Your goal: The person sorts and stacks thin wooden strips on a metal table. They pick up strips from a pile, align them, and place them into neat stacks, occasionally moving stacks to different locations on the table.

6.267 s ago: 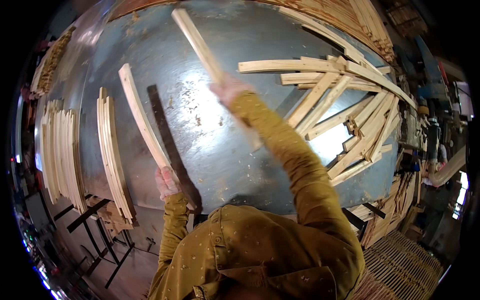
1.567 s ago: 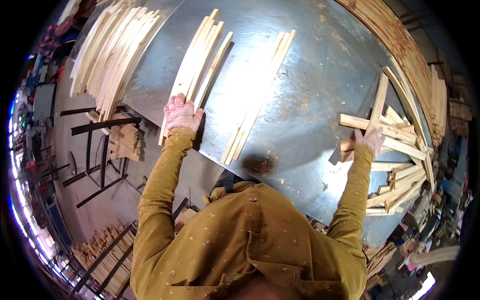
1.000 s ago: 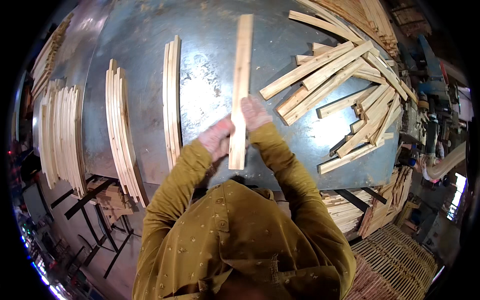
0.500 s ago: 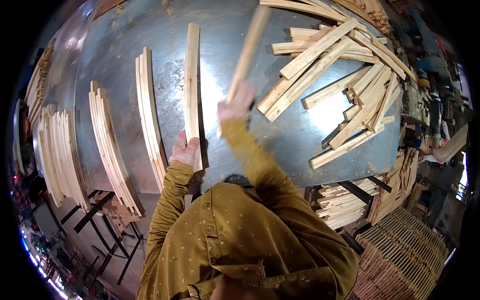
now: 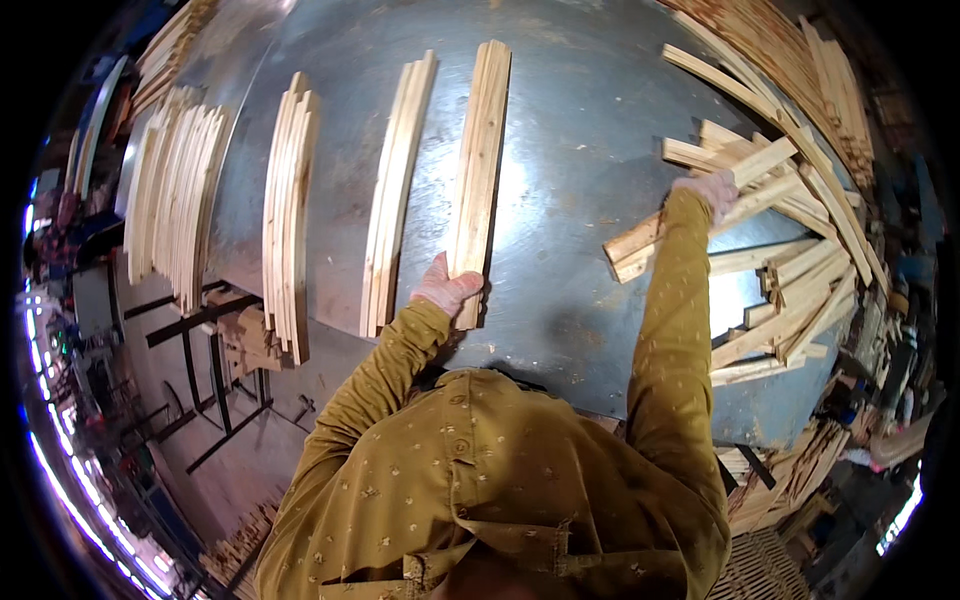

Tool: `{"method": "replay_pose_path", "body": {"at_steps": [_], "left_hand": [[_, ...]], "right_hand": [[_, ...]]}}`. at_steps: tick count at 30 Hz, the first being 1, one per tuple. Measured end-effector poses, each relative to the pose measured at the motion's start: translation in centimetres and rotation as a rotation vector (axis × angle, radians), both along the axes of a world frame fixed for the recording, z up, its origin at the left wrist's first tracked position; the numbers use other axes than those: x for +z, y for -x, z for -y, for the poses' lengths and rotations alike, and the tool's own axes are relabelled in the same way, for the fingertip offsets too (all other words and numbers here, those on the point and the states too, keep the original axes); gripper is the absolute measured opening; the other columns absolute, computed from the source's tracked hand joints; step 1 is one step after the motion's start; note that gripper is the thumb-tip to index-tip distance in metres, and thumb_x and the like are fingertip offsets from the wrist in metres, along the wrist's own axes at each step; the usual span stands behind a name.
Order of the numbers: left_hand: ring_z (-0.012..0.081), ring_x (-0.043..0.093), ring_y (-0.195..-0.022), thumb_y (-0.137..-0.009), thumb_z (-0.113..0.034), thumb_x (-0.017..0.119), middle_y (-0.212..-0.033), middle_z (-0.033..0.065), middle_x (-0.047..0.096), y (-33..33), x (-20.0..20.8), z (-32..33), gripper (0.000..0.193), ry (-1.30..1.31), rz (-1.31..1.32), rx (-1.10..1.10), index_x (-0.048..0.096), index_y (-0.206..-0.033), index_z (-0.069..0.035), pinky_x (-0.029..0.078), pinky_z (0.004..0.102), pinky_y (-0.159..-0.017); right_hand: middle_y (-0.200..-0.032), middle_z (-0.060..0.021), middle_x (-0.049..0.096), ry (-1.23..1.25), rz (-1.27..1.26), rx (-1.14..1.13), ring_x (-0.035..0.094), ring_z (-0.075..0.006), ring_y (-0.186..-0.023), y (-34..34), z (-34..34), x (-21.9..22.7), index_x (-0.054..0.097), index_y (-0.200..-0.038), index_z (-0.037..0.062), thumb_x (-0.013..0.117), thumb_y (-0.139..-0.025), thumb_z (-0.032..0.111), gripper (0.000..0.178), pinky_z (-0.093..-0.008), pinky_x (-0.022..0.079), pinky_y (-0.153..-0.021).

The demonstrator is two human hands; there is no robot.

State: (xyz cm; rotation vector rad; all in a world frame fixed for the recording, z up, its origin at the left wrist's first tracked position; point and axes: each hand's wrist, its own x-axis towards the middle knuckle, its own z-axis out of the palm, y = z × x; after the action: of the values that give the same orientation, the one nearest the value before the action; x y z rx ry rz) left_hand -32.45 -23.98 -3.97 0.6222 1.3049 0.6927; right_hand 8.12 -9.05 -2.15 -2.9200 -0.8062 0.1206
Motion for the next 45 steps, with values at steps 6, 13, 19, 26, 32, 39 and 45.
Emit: {"method": "replay_pose_path", "body": {"at_steps": [6,13,19,26,32,39,45], "left_hand": [[0.0297,0.059,-0.110,-0.082,-0.019,0.077,-0.125,0.0186,0.059,1.8,-1.3,1.7,0.064,0.020,-0.807,-0.098,0.046,-0.133,0.004,0.046,0.0368,-0.097],[0.0421,0.055,-0.119,-0.092,-0.054,0.052,-0.130,0.0266,0.056,2.7,0.9,2.3,0.071,-0.069,-0.949,-0.165,0.043,-0.139,-0.002,0.043,0.0453,-0.101],[0.0380,0.041,-0.134,-0.090,-0.064,0.050,-0.144,0.0214,0.045,4.7,3.2,1.2,0.088,-0.114,-1.187,-0.469,0.030,-0.149,-0.003,0.035,0.0425,-0.110],[0.0371,0.018,-0.148,-0.068,-0.062,0.077,-0.161,0.0237,0.010,4.6,3.6,0.8,0.127,-0.059,-1.315,-0.484,0.002,-0.157,-0.010,0.027,0.0446,-0.117],[0.0399,0.025,-0.145,-0.077,-0.036,0.074,-0.160,0.0244,0.011,0.7,5.3,-0.2,0.107,0.068,-1.245,-0.402,0.008,-0.156,-0.011,0.033,0.0446,-0.115],[0.0433,0.030,-0.142,-0.076,-0.020,0.072,-0.156,0.0301,0.019,3.4,3.7,0.4,0.098,-0.111,-1.332,-0.424,0.014,-0.154,-0.005,0.031,0.0428,-0.115],[0.0419,0.024,-0.144,-0.071,-0.019,0.075,-0.155,0.0283,0.023,8.9,2.2,2.2,0.105,-0.191,-1.295,-0.452,0.015,-0.156,-0.009,0.028,0.0421,-0.116]], "right_hand": [[-0.123,-0.0183,0.056,-0.622,-0.871,-0.030,0.062,-0.0285,-0.103,14.4,10.8,-1.4,0.028,-0.151,0.0088,0.062,-0.087,0.012,0.072,-0.0373,0.056,-0.087],[-0.139,-0.0130,0.050,-0.386,-0.797,0.859,0.048,-0.0292,-0.128,31.5,17.1,-5.0,0.031,-0.152,0.0136,0.055,-0.091,0.025,0.066,-0.0375,0.041,-0.108],[-0.151,-0.0163,0.038,-0.078,-0.834,0.948,0.037,-0.0317,-0.139,27.5,15.0,-6.2,0.034,-0.148,0.0054,0.054,-0.093,0.042,0.069,-0.0405,0.029,-0.117],[-0.154,-0.0297,0.021,-0.009,0.018,0.161,0.021,-0.0378,-0.146,11.5,8.8,-1.6,0.015,-0.153,-0.0008,0.069,-0.084,0.043,0.098,-0.0410,0.021,-0.120],[-0.152,-0.0228,0.032,0.110,-0.244,-0.038,0.042,-0.0299,-0.136,8.9,7.0,0.9,0.021,-0.150,-0.0025,0.068,-0.085,0.018,0.082,-0.0347,0.036,-0.111],[-0.143,-0.0230,0.044,-0.653,-0.803,0.205,0.045,-0.0304,-0.132,16.9,21.3,0.7,0.024,-0.149,-0.0075,0.046,-0.084,-0.009,0.069,-0.0348,0.037,-0.110],[-0.136,-0.0160,0.051,-0.425,-1.493,0.375,0.052,-0.0212,-0.121,18.1,15.5,4.9,0.032,-0.148,0.0043,0.055,-0.083,-0.013,0.071,-0.0334,0.046,-0.100]]}}
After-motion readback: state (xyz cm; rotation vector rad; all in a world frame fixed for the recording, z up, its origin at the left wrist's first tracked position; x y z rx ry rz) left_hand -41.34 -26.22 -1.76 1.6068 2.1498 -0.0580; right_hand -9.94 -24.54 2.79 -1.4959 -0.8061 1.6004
